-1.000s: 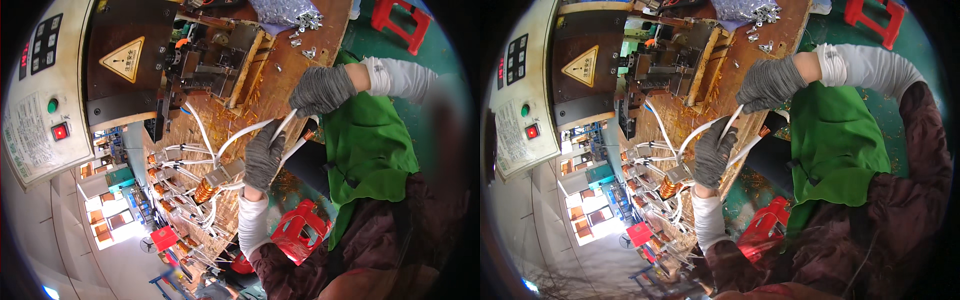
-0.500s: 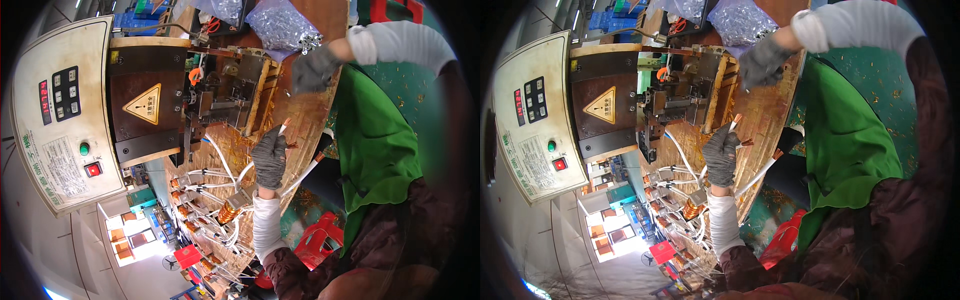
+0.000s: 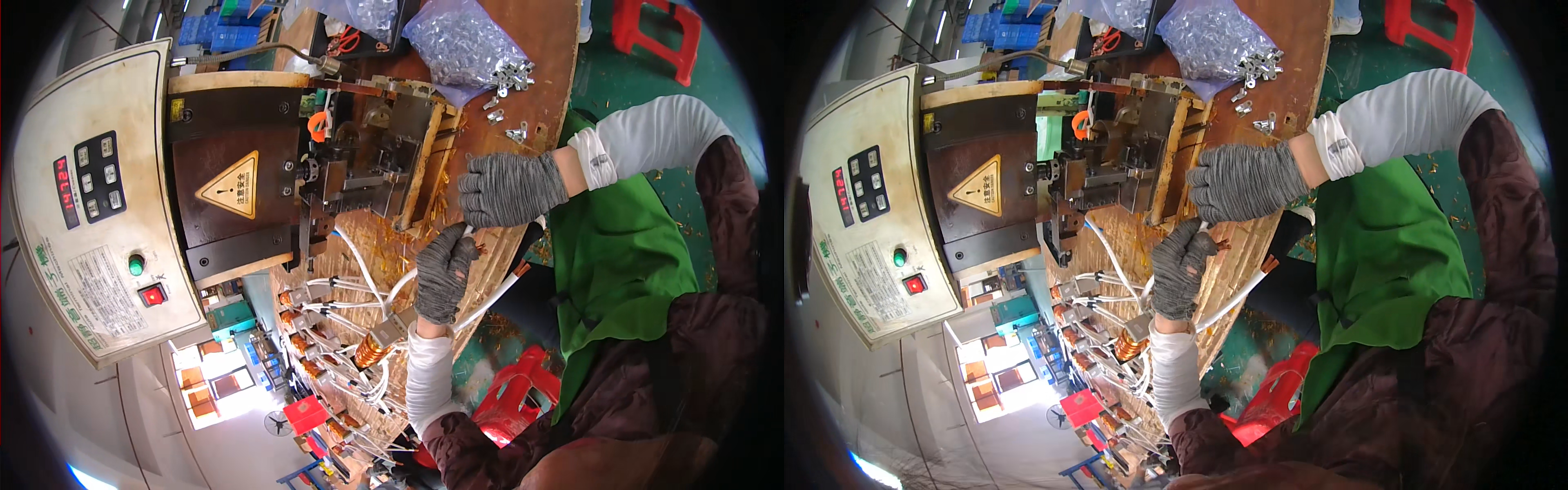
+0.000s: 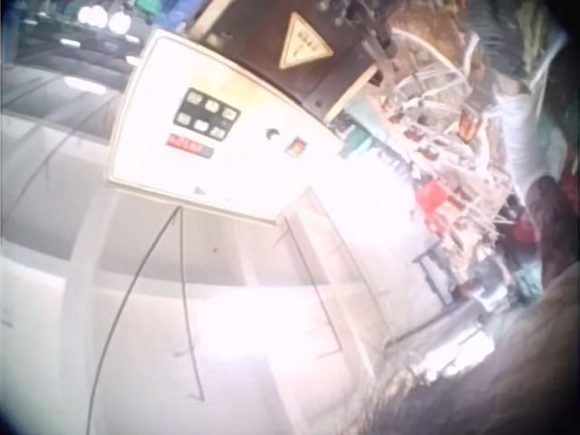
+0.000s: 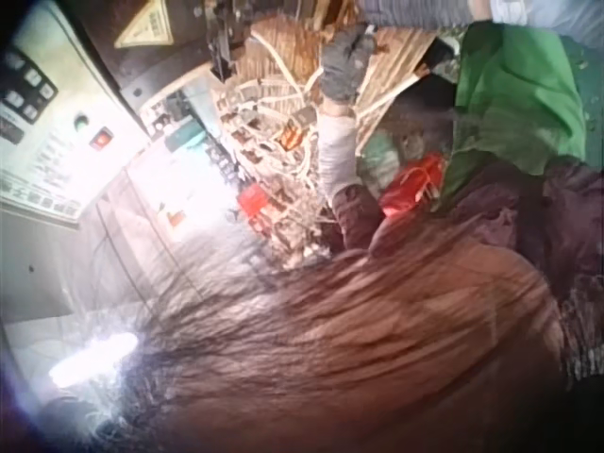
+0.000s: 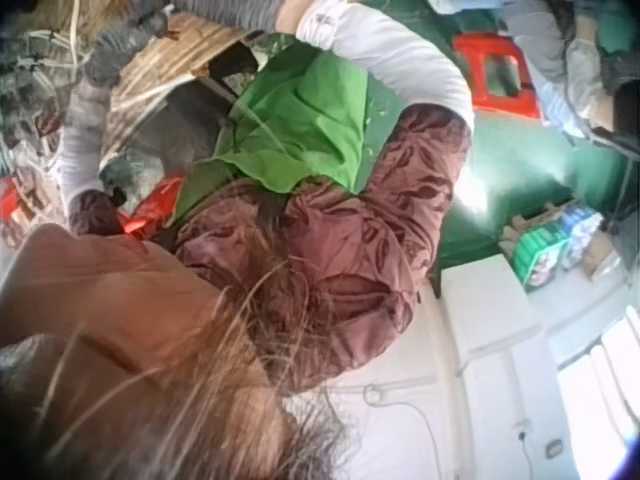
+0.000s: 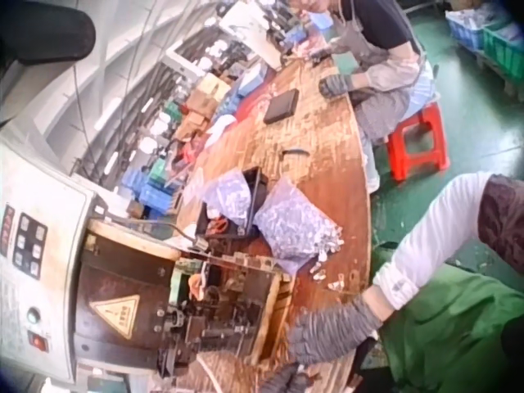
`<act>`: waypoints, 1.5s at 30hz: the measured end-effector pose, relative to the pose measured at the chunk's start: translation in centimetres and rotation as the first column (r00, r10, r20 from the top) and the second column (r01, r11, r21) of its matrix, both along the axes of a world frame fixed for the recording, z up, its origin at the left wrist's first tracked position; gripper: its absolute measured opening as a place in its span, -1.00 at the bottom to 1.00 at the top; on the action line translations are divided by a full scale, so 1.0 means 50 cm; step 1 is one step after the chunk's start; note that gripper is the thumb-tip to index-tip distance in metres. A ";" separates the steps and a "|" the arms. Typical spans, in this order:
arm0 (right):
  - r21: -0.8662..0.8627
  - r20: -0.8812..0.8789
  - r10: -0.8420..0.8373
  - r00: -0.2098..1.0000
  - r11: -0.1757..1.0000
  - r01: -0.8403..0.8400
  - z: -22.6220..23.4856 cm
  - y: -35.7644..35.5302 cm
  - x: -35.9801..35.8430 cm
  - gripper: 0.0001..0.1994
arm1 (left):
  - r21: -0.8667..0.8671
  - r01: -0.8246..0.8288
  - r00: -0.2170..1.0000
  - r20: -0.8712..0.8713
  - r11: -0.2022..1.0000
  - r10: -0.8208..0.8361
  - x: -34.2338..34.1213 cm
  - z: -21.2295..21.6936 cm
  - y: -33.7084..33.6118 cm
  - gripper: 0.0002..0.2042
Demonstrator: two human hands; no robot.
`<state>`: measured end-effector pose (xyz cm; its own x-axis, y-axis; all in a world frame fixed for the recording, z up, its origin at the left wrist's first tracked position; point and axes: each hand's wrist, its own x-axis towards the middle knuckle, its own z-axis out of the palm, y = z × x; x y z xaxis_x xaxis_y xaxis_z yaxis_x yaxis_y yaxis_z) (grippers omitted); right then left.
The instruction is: The worker is using a crimping machine to attach terminals to the ends of electrical wires.
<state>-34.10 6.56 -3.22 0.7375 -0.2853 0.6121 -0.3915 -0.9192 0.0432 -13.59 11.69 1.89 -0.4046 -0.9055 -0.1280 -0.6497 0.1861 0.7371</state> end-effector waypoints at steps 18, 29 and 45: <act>0.888 0.395 0.280 0.875 0.129 -0.442 -0.083 -0.116 -0.075 -0.87 | 0.012 0.116 0.993 0.029 0.993 -0.117 0.001 0.037 -0.018 -0.78; -0.176 -0.388 -0.020 0.922 0.983 -0.053 -0.103 -0.181 0.013 -0.85 | 0.363 -0.187 0.953 -0.160 0.913 0.259 0.001 0.072 -0.051 -0.71; 0.679 0.656 -0.265 0.707 -0.204 -0.705 -0.038 -0.061 -0.015 -0.84 | -0.145 -0.072 0.995 0.052 0.987 0.081 -0.022 0.048 -0.040 -0.83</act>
